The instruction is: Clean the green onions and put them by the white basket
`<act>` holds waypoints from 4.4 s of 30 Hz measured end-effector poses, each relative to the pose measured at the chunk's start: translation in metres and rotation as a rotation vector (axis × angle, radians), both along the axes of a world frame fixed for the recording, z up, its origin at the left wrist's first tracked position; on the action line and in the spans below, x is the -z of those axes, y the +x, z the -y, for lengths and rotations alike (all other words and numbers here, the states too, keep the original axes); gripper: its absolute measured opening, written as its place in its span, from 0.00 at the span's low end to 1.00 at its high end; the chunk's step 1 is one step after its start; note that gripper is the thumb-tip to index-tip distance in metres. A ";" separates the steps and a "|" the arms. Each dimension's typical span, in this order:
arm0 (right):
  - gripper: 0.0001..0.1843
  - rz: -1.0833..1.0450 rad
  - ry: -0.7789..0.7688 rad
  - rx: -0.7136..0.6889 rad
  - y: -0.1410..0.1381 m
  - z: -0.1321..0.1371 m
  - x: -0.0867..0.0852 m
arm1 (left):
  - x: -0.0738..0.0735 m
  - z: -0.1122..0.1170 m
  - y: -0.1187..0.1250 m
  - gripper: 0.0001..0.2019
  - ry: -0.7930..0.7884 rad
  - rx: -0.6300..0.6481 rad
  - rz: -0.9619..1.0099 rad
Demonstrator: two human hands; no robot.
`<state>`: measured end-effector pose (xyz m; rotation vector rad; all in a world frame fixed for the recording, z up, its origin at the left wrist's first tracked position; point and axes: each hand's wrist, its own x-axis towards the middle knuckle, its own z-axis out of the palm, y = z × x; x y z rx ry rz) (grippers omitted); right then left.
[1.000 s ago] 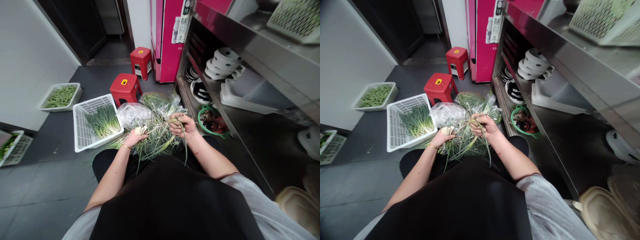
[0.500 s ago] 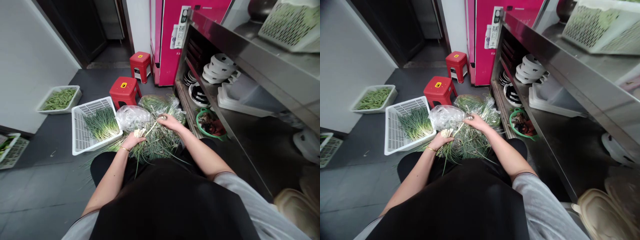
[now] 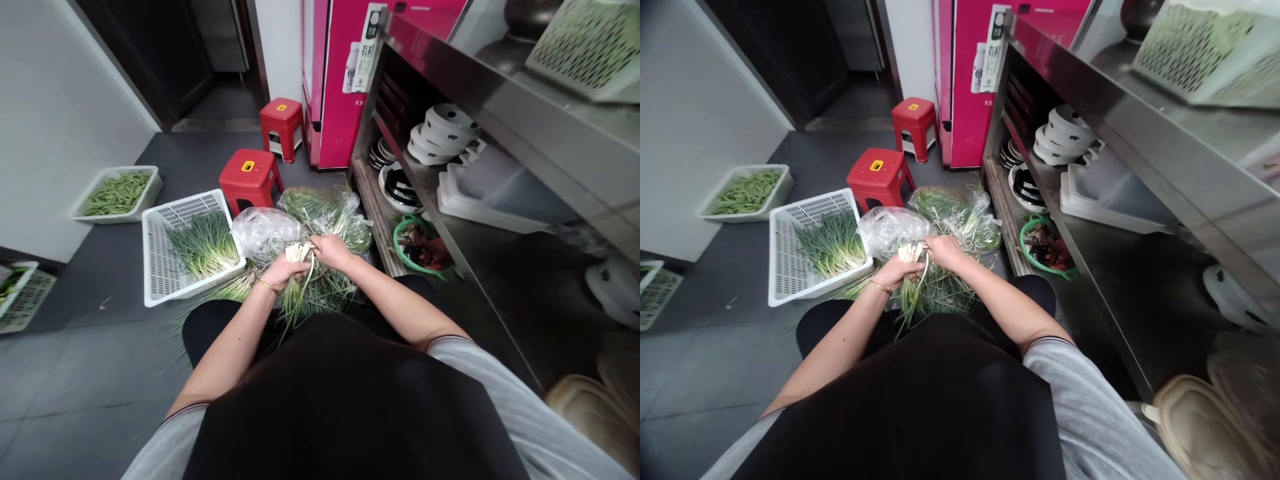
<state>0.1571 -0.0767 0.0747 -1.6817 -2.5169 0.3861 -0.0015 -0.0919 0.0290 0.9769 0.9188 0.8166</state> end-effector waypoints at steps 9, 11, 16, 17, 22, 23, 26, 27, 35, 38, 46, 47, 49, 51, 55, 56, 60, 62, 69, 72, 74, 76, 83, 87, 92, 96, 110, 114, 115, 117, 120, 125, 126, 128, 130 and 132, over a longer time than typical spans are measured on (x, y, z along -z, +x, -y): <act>0.18 0.009 0.095 0.114 0.013 -0.018 -0.005 | -0.004 0.007 -0.007 0.20 -0.071 -0.028 0.029; 0.19 -0.044 0.132 0.222 0.028 -0.031 -0.007 | -0.003 0.009 -0.017 0.19 -0.114 -0.034 0.039; 0.23 -0.188 -0.089 0.185 0.045 -0.042 0.000 | -0.003 0.009 -0.039 0.17 -0.123 -0.075 0.167; 0.22 -0.266 -0.135 0.182 0.044 -0.041 0.002 | -0.006 0.009 -0.043 0.17 -0.116 -0.069 0.192; 0.15 -0.931 -0.495 0.360 0.027 -0.032 0.009 | -0.021 0.006 -0.043 0.17 -0.079 -0.102 0.194; 0.15 -1.052 -0.586 0.389 0.020 -0.029 0.009 | -0.024 0.006 -0.037 0.17 -0.057 -0.126 0.146; 0.16 -1.289 -0.756 0.428 -0.002 -0.018 0.008 | -0.025 0.007 -0.012 0.18 0.033 -0.189 -0.103; 0.18 -1.324 -0.779 0.436 -0.010 -0.015 0.008 | -0.024 0.008 -0.003 0.18 0.051 -0.191 -0.199; 0.19 -1.176 -0.642 0.086 -0.011 0.003 0.002 | -0.026 0.008 -0.007 0.17 -0.034 -0.174 0.110; 0.16 -1.010 -0.542 0.032 -0.004 0.010 0.010 | -0.030 0.006 -0.021 0.15 -0.071 -0.108 0.226; 0.14 -0.624 -0.346 -0.021 -0.003 0.026 0.014 | -0.021 0.007 -0.018 0.19 -0.079 -0.252 0.103; 0.13 -0.504 -0.259 -0.062 -0.002 0.027 0.010 | -0.020 0.008 -0.017 0.20 -0.071 -0.280 0.069; 0.13 -0.297 -0.114 -0.115 -0.001 0.030 0.002 | -0.018 0.009 -0.017 0.20 -0.055 -0.296 0.034; 0.14 -0.171 -0.035 -0.115 0.000 0.031 -0.006 | -0.017 0.011 -0.017 0.19 -0.046 -0.238 0.047; 0.16 -0.092 0.085 -0.081 0.004 0.023 -0.022 | -0.016 0.016 -0.018 0.19 -0.036 -0.112 0.125; 0.16 -0.087 0.125 -0.051 0.007 0.019 -0.027 | -0.015 0.016 -0.018 0.19 -0.029 -0.108 0.129; 0.18 -0.060 0.291 0.110 0.029 -0.003 -0.045 | -0.007 0.018 -0.020 0.16 -0.006 -0.110 0.066; 0.19 -0.055 0.359 0.172 0.043 -0.011 -0.052 | -0.003 0.018 -0.022 0.16 -0.007 -0.094 0.040; 0.19 -0.065 0.436 0.395 0.079 -0.025 -0.052 | -0.002 0.017 -0.027 0.13 0.010 -0.060 -0.007; 0.19 -0.021 0.377 0.458 0.089 -0.033 -0.043 | -0.002 0.019 -0.029 0.14 -0.023 -0.081 0.028; 0.19 0.048 0.222 0.345 0.089 -0.035 -0.036 | -0.002 0.020 -0.031 0.16 -0.070 -0.125 0.081; 0.25 0.000 0.064 0.199 0.080 -0.033 -0.029 | -0.002 0.021 -0.032 0.18 -0.115 -0.135 0.113; 0.13 -0.614 -0.076 -0.036 0.000 -0.008 -0.026 | 0.000 0.012 -0.026 0.18 -0.075 -0.056 0.082; 0.12 -0.722 -0.127 -0.016 -0.023 -0.006 -0.031 | -0.006 0.004 -0.023 0.19 -0.008 -0.031 0.183; 0.18 -0.881 -0.264 -0.208 -0.013 -0.004 -0.025 | -0.024 -0.002 -0.045 0.14 0.016 -0.011 0.355; 0.20 -0.766 -0.325 -0.294 -0.012 0.010 -0.007 | -0.030 -0.008 -0.061 0.12 0.039 -0.088 0.397; 0.07 -0.363 -0.004 -0.227 -0.023 0.028 0.003 | -0.019 -0.002 -0.045 0.16 -0.055 -0.169 0.153; 0.04 -0.390 0.019 -0.146 -0.022 0.024 -0.007 | -0.011 0.004 -0.037 0.22 -0.050 -0.056 0.130; 0.04 -0.463 -0.031 -0.106 -0.022 0.022 -0.008 | -0.009 0.006 -0.037 0.23 -0.038 -0.035 0.148; 0.04 -0.697 -0.250 -0.005 -0.020 0.018 -0.011 | -0.007 0.008 -0.036 0.25 0.002 -0.017 0.184; 0.07 -1.182 -0.688 0.131 -0.013 0.011 -0.017 | -0.004 0.010 -0.037 0.25 0.047 -0.008 0.197; 0.12 -1.696 -0.797 0.071 0.010 0.000 -0.043 | 0.005 0.009 -0.041 0.20 0.010 0.035 0.082; 0.13 -1.722 -0.738 0.054 0.016 -0.002 -0.050 | 0.008 0.008 -0.042 0.18 0.012 0.033 0.056; 0.14 -1.711 -0.590 0.041 0.029 -0.005 -0.063 | 0.012 0.006 -0.043 0.16 0.018 0.022 0.023; 0.16 -1.656 -0.423 0.034 0.043 -0.007 -0.074 | 0.015 0.003 -0.045 0.15 0.023 0.012 0.002; 0.18 -1.603 -0.244 0.046 0.058 -0.010 -0.081 | 0.017 0.003 -0.046 0.15 0.017 0.006 -0.019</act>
